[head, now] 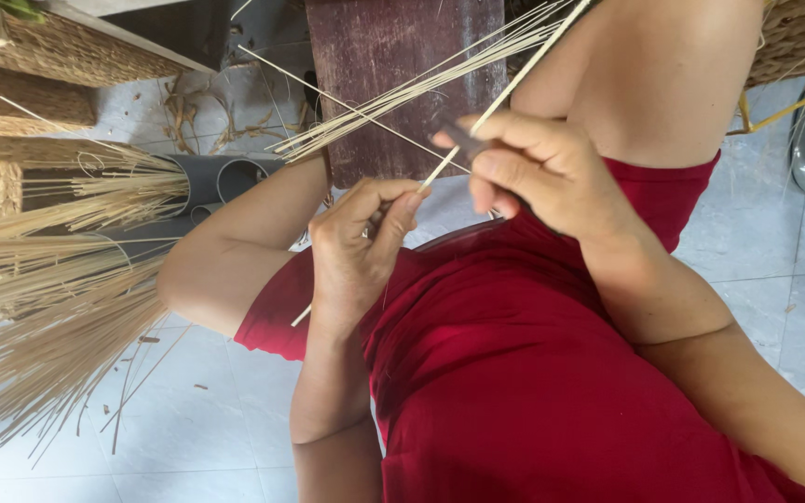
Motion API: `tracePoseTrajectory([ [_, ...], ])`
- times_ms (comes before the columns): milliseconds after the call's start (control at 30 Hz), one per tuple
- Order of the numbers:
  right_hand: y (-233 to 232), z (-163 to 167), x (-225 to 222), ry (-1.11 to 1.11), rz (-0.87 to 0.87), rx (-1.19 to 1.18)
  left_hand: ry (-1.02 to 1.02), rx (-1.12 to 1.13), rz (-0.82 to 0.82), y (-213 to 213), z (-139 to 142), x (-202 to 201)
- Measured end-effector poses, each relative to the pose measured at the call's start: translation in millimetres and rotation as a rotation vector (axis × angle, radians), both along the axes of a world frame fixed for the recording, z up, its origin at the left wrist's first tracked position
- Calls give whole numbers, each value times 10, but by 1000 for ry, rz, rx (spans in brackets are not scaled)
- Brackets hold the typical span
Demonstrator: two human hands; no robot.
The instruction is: The person sits holding a small knife and pulls thin bamboo strips against the blade to shave and split them into finer strands, placing finished strips with a growing pile of bamboo sticks beside them and reaching for new strips one at a time.
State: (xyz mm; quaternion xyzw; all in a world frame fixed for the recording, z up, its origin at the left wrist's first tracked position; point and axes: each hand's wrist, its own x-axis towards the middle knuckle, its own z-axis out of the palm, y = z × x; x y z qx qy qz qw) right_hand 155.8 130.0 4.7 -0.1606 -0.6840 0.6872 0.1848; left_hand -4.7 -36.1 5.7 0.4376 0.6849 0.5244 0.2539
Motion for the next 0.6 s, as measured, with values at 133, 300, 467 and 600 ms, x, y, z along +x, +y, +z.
tracePoseTrajectory([
  [133, 181, -104, 124, 43, -77, -146, -2, -58, 25, -47, 12, -68],
  [300, 373, -193, 314, 139, -211, -243, 49, -58, 24, -162, -11, -133],
  [467, 673, -191, 492, 244, -488, -308, -89, -73, 117, -216, -73, -264],
  [600, 607, -207, 529, 272, -431, -333, -269, 161, 213, -95, -137, -352],
])
